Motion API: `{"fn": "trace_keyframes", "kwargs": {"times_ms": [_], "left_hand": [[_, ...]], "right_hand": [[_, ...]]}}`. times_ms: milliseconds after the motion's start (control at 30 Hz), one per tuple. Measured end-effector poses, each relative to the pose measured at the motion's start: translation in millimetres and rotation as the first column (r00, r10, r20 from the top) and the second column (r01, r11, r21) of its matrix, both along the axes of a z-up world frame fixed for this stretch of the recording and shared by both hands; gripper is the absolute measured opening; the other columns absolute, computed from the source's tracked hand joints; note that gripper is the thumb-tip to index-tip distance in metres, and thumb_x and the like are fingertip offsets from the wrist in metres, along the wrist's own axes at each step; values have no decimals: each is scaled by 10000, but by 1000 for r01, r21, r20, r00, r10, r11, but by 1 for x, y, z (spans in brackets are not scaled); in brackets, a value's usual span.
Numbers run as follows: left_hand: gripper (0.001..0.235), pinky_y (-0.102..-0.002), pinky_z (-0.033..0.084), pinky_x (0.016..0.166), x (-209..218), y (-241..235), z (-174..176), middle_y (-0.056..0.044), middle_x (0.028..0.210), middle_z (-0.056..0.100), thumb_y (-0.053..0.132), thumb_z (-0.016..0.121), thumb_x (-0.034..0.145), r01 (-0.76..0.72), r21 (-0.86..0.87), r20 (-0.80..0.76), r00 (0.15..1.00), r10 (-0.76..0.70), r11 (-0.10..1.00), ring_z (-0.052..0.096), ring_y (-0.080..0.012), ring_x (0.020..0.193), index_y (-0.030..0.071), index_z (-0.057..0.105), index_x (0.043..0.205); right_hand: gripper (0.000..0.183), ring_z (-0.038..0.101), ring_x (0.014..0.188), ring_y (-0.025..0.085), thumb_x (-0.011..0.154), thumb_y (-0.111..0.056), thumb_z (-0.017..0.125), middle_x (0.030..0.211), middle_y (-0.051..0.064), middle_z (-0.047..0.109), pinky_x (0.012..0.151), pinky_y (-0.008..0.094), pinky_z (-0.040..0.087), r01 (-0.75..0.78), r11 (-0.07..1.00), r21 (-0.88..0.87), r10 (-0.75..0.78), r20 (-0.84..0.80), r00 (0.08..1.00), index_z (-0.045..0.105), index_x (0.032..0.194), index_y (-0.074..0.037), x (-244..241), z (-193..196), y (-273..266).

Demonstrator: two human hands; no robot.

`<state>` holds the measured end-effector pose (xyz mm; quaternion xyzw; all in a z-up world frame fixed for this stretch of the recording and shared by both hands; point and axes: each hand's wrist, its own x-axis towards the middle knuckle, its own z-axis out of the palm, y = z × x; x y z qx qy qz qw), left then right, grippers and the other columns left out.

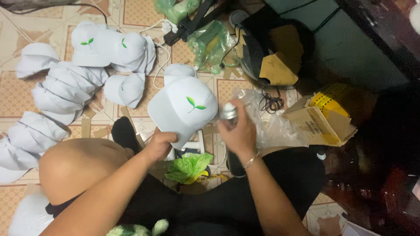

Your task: The person sits on the floor and processes white baseball caps with a green leaf logo. They use a hairdryer to heat the logo, wipe the cap with a cloth, insert a cardboard piece inside, and spray the cap with an aerosol can. The person repeats these steps on multiple caps.

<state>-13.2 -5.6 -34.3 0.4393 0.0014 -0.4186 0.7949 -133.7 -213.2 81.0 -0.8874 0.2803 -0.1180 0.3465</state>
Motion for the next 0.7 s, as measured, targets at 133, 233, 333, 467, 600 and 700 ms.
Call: {"fn": "trace_keyframes", "kwargs": {"times_ms": [133,233,333,467,600,700], "left_hand": [[619,-358,509,839,4,-2,9,-126,1064,655,-16,569,643,47,67,108,993,-54,997,625,-250,954,-65,572,1259],[622,-379,490,831,0,-9,24,-160,1086,651,-6,636,668,61,258,249,960,-128,964,613,-283,984,-46,579,1286],[728,-369,466,997,-1,-17,50,-203,1175,661,-12,693,600,13,614,541,722,-432,789,636,-334,1144,-18,515,1306],[908,-371,412,1069,-3,-29,87,-236,1285,626,-52,599,583,67,508,618,667,-417,859,579,-378,1273,21,393,1464],[957,-377,400,1088,-9,-29,93,-252,1315,607,-65,585,584,100,481,646,631,-429,871,549,-405,1304,24,348,1507],[920,-389,392,1094,-9,-30,82,-263,1331,585,-54,612,600,112,493,642,622,-447,863,541,-416,1298,5,356,1481]], "right_hand": [[644,730,825,266,772,-234,815,1012,91,736,711,404,574,-102,995,-5,102,12,995,503,1335,-222,8,0,-6],[617,744,812,228,781,-252,803,985,67,752,687,385,588,6,994,111,-6,0,1000,504,1321,-242,9,0,-8],[600,742,789,214,794,-249,793,993,58,748,648,368,582,16,999,49,-15,-36,999,513,1324,-252,6,1,-5],[645,720,935,306,766,-221,817,1112,122,716,755,410,575,-216,953,-213,256,187,948,502,1328,-203,16,9,-6],[649,738,862,285,793,-259,785,1068,81,730,715,419,585,-18,998,53,23,-95,995,478,1364,-229,16,11,1],[633,731,905,328,763,-244,805,1098,110,725,772,444,570,-28,999,-40,29,22,999,516,1326,-210,12,14,2]]}}
